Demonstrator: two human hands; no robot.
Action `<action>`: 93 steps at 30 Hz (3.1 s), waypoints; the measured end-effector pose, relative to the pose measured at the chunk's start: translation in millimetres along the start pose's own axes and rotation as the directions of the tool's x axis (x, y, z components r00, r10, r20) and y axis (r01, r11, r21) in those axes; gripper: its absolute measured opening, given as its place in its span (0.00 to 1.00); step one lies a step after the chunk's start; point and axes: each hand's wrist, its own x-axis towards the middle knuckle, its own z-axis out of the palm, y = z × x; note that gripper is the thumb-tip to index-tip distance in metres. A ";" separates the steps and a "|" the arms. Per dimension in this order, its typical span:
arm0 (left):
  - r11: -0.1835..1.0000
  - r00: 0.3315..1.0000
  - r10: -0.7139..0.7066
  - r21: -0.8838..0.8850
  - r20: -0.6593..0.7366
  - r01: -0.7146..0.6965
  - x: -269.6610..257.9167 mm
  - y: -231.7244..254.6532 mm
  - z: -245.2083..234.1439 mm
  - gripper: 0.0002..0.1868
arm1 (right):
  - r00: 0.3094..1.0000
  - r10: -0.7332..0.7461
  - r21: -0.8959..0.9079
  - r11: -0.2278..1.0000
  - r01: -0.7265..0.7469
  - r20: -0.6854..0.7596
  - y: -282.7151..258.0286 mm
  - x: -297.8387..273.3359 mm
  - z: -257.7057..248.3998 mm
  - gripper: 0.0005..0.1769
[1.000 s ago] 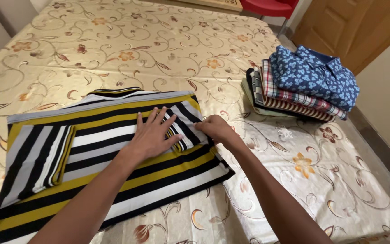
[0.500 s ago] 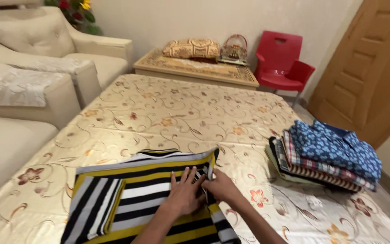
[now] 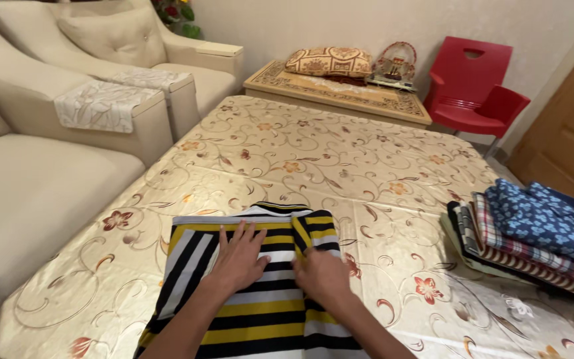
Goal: The person picks up a striped polo shirt, buttons the top buttons, spreads it flat on a table, and folds the sleeves and body into a compact square; they then pick up a blue button-down shirt, spread it flat, and begin folding it.
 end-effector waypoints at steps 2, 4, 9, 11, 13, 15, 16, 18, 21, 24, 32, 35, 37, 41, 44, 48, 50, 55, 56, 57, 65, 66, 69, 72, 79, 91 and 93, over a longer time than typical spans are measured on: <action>1.000 1.000 0.000 -0.004 -0.006 0.000 -0.5 -2.9 -0.7 0.36 | 0.973 -0.048 0.060 0.996 0.063 -0.228 5.1 5.8 -0.2 0.23; 1.000 1.000 0.002 -0.010 -0.011 -0.002 -1.5 -2.7 2.1 0.36 | 0.927 -0.177 0.030 0.980 0.198 -0.330 16.4 12.6 9.6 0.26; 0.998 0.998 0.055 -0.004 -0.003 -0.055 -5.7 -2.6 14.9 0.37 | 0.846 -0.377 -0.163 0.926 0.340 -0.376 42.4 16.3 55.1 0.36; 0.998 0.998 0.061 -0.024 -0.018 -0.062 -10.1 -6.7 17.7 0.35 | 0.921 -0.263 -0.066 0.965 0.255 -0.288 43.4 17.6 57.8 0.38; 0.996 0.996 0.088 -0.032 -0.025 -0.088 -11.1 -12.6 14.7 0.35 | 0.917 -0.266 -0.063 0.964 0.259 -0.298 40.4 16.1 54.0 0.37; 0.991 0.984 0.134 0.022 -0.120 -0.133 -12.2 -20.5 10.6 0.34 | 0.914 -0.272 -0.071 0.962 0.263 -0.301 36.3 10.9 50.2 0.37; 0.992 0.985 0.126 0.023 -0.121 -0.124 -14.9 -27.7 7.2 0.34 | 0.930 -0.231 -0.078 0.973 0.218 -0.287 31.9 10.5 48.2 0.37; 0.993 0.956 0.122 0.034 -0.265 -0.117 -24.5 -45.4 0.0 0.30 | 0.942 -0.204 -0.084 0.978 0.189 -0.267 19.0 9.3 46.2 0.36; 0.996 0.914 -0.035 -0.086 -0.403 0.001 -40.9 -73.2 -8.4 0.26 | 0.914 -0.280 0.000 0.956 0.293 -0.295 -15.8 8.9 44.7 0.35; 0.958 0.849 -0.255 -0.237 -0.462 0.159 -54.1 -110.0 -10.2 0.20 | 0.852 -0.381 0.086 0.896 0.436 -0.359 -74.0 6.6 40.9 0.30; 0.678 0.838 -0.541 -0.629 -0.075 0.381 -45.9 -208.8 2.1 0.15 | 0.897 -0.409 0.180 0.907 0.380 0.165 -205.3 -6.2 65.7 0.22; 0.619 0.847 -0.524 -0.641 0.095 0.454 -40.9 -203.7 -8.7 0.18 | 0.887 -0.461 0.169 0.877 0.450 0.025 -217.7 -6.6 87.7 0.26; 0.627 0.848 -0.512 -0.614 0.139 0.480 -41.2 -187.3 -18.9 0.20 | 0.880 -0.474 0.196 0.863 0.465 0.000 -213.4 -1.2 98.0 0.26; 0.674 0.800 -0.574 -0.453 0.178 0.584 -52.3 -157.0 -44.9 0.23 | 0.880 -0.472 0.203 0.867 0.455 0.044 -208.0 8.9 114.6 0.24; 0.655 0.769 -0.600 -0.416 0.219 0.630 -50.3 -149.0 -51.6 0.21 | 0.866 -0.500 0.187 0.851 0.492 0.000 -204.0 15.9 122.8 0.21; 0.641 0.775 -0.605 -0.466 0.182 0.610 -44.8 -154.2 -45.9 0.17 | 0.882 -0.472 0.194 0.867 0.460 0.018 -203.4 13.9 122.4 0.20; 0.546 0.735 -0.642 -0.544 0.216 0.637 -45.5 -155.2 -41.6 0.16 | 0.899 -0.430 0.248 0.882 0.400 0.079 -202.9 15.4 115.3 0.20; 0.595 0.764 -0.641 -0.585 0.069 0.552 -45.0 -139.1 -44.6 0.15 | 0.923 -0.380 0.389 0.860 0.330 0.055 -194.9 10.3 85.2 0.18; 0.584 0.753 -0.654 -0.588 0.066 0.559 -42.6 -131.5 -48.9 0.12 | 0.933 -0.325 0.471 0.854 0.220 0.153 -191.1 10.8 77.9 0.17; 0.593 0.754 -0.656 -0.593 0.038 0.545 -37.8 -123.9 -55.9 0.12 | 0.926 -0.278 0.538 0.837 0.102 0.256 -184.3 12.0 71.3 0.17; 0.797 0.810 -0.583 -0.237 -0.062 0.556 12.8 -46.8 -75.7 0.14 | 0.916 -0.252 0.819 0.560 -0.125 0.312 -87.3 55.2 79.9 0.16; 0.798 0.812 -0.581 -0.237 -0.059 0.554 20.3 -34.2 -70.4 0.14 | 0.930 -0.203 0.812 0.565 -0.146 0.308 -70.8 57.5 82.2 0.15; 0.861 0.878 -0.479 -0.191 0.010 0.472 37.5 2.7 -48.4 0.14 | 0.986 -0.145 0.608 0.791 0.067 0.080 -33.7 54.1 82.8 0.20; 0.895 0.899 -0.389 -0.148 0.203 0.421 41.7 26.0 -29.6 0.15 | 0.959 -0.048 0.604 0.785 -0.136 0.278 -15.2 24.3 63.2 0.22; 0.886 0.890 -0.440 -0.103 0.122 0.452 34.0 18.6 -12.7 0.24 | 0.972 -0.044 0.436 0.898 -0.063 0.231 -42.1 -12.6 27.2 0.21; 0.904 0.916 -0.399 -0.151 0.046 0.401 57.8 32.8 -2.3 0.21 | 0.990 -0.027 0.483 0.875 -0.043 0.137 -19.6 -6.6 18.3 0.19; 0.884 0.899 -0.432 -0.161 0.070 0.438 58.5 40.1 -5.2 0.20 | 0.976 -0.010 0.435 0.896 -0.087 0.217 -15.2 -5.0 12.7 0.17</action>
